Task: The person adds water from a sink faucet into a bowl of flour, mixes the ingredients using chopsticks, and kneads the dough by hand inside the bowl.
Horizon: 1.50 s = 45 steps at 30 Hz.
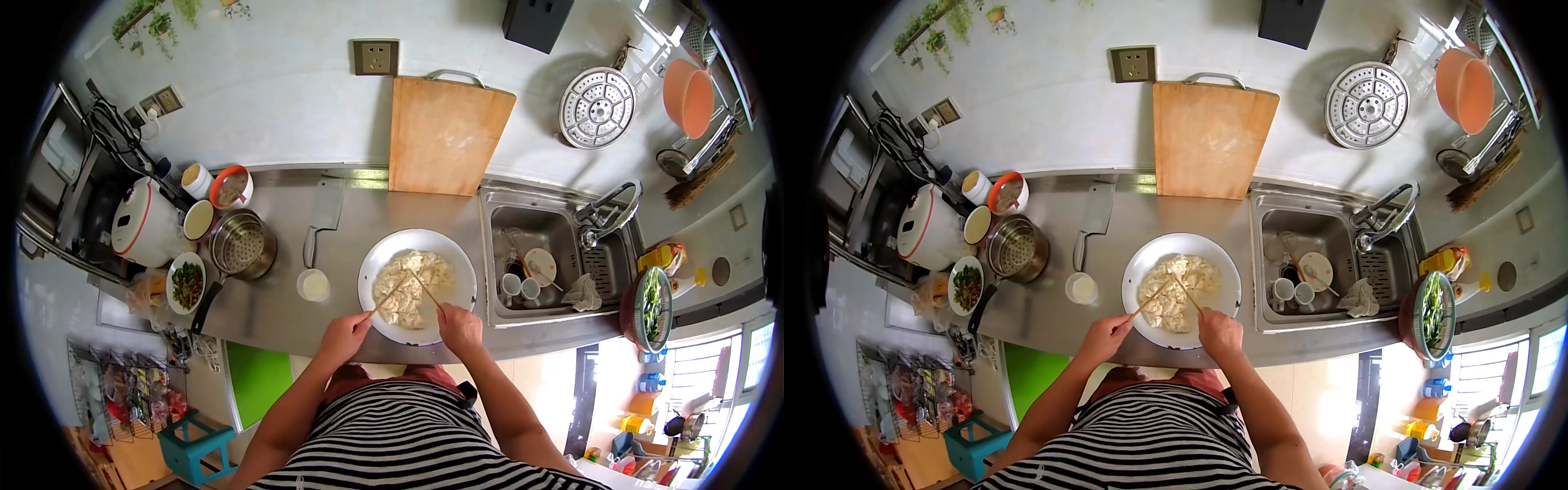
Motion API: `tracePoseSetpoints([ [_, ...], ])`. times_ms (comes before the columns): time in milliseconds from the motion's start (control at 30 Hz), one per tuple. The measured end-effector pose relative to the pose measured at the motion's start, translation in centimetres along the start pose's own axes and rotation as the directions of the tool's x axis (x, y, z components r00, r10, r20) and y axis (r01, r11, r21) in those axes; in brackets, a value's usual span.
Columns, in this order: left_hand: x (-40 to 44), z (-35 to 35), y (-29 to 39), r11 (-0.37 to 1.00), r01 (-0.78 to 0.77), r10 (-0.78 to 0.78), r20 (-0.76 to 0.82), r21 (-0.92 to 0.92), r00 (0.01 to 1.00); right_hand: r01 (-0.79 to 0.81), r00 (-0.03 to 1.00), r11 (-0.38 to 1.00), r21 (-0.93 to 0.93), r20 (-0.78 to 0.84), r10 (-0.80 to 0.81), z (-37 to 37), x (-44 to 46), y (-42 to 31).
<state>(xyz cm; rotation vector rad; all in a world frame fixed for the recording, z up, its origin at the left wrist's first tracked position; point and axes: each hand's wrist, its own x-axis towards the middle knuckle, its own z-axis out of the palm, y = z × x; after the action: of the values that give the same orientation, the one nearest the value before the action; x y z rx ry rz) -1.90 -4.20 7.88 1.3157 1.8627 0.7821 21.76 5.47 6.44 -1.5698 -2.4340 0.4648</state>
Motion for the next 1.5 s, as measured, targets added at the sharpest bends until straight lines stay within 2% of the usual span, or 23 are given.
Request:
tracePoseSetpoints([
  [100,0.2,0.0,-0.1,0.999,-0.021,0.021,-0.018,0.034,1.0,0.105,0.994,0.994,0.042,-0.001,-0.105,-0.4,-1.4,-1.7],
  [133,0.3,0.0,0.2,0.999,-0.02,0.021,-0.019,0.033,1.0,0.126,0.99,0.992,0.031,0.064,-0.128,-0.5,-1.6,-2.3],
  [200,0.0,-0.4,0.9,0.996,-0.001,0.003,-0.019,0.086,1.0,0.069,0.993,0.996,-0.054,0.102,-0.063,0.7,-1.1,-1.5],
  [267,-0.4,-0.7,1.2,0.995,-0.006,0.007,-0.012,0.098,1.0,-0.045,0.997,0.999,-0.011,0.054,0.046,0.1,0.2,-0.3],
  [333,-0.2,-0.9,1.4,0.994,-0.021,0.021,-0.003,0.107,1.0,-0.049,0.998,0.999,-0.02,0.046,0.05,-0.2,0.8,0.0],
  [400,-0.1,-0.6,1.3,0.987,0.037,-0.046,0.057,0.156,0.997,0.048,0.999,0.999,0.015,0.014,-0.048,-0.2,0.5,-0.2],
  [467,-0.1,-0.1,1.6,0.992,-0.003,-0.002,0.04,0.125,0.999,0.056,0.998,0.998,0.016,0.008,-0.056,-0.2,0.5,-0.9],
  [500,-0.2,0.1,1.6,0.994,-0.038,0.037,0.017,0.1,0.999,0.021,0.999,0.999,0.029,0.034,-0.022,0.1,0.5,-1.1],
  [567,-0.2,0.1,1.6,0.997,-0.011,0.011,0.006,0.078,1.0,-0.012,0.998,0.999,0.048,0.065,0.008,0.2,0.2,-1.4],
  [633,0.1,0.0,1.3,0.999,0.005,-0.005,-0.008,0.053,1.0,-0.068,0.984,0.997,0.028,0.165,0.063,-1.1,-0.5,-1.4],
  [733,0.4,0.2,0.3,0.998,0.038,-0.039,0.01,0.048,0.999,-0.095,0.975,0.995,0.015,0.202,0.09,-2.3,-1.2,-1.1],
  [833,0.3,0.4,0.5,0.997,-0.003,-0.003,0.068,0.082,0.998,-0.113,0.985,0.992,0.059,0.139,0.104,-1.8,0.0,-1.5],
  [900,0.3,0.5,1.4,1.0,0.016,-0.015,0.111,-0.013,0.994,-0.11,0.986,0.991,0.08,0.138,0.098,-0.3,1.2,-1.6],
  [967,0.4,0.4,1.6,1.0,-0.003,0.006,0.096,-0.03,0.995,-0.097,0.987,0.99,0.103,0.139,0.082,0.4,1.2,-1.4],
  [1033,0.6,0.2,1.2,0.998,-0.02,0.023,0.07,-0.054,0.997,-0.153,0.967,0.985,0.078,0.216,0.134,-0.3,0.3,-1.7],
  [1133,0.9,0.5,-0.6,0.996,0.022,-0.016,0.069,-0.084,0.998,-0.168,0.954,0.983,0.076,0.262,0.143,-1.1,-1.3,-1.4],
  [1233,1.1,0.7,-0.8,0.994,0.071,-0.06,0.123,-0.085,0.991,-0.166,0.963,0.984,0.069,0.225,0.146,-1.3,-0.3,-1.7],
  [1300,1.2,0.6,-0.2,0.997,-0.012,0.02,0.107,-0.07,0.994,-0.157,0.966,0.984,0.088,0.219,0.135,-1.0,1.3,-2.4],
  [1433,1.5,0.6,-0.2,0.988,-0.01,0.03,0.125,-0.157,0.992,-0.17,0.951,0.982,0.081,0.273,0.142,-0.8,0.8,-2.1],
  [1500,1.6,0.8,-1.0,0.947,0.147,-0.11,0.143,-0.285,0.984,-0.179,0.95,0.98,0.084,0.276,0.149,-1.0,-0.6,-1.2],
])
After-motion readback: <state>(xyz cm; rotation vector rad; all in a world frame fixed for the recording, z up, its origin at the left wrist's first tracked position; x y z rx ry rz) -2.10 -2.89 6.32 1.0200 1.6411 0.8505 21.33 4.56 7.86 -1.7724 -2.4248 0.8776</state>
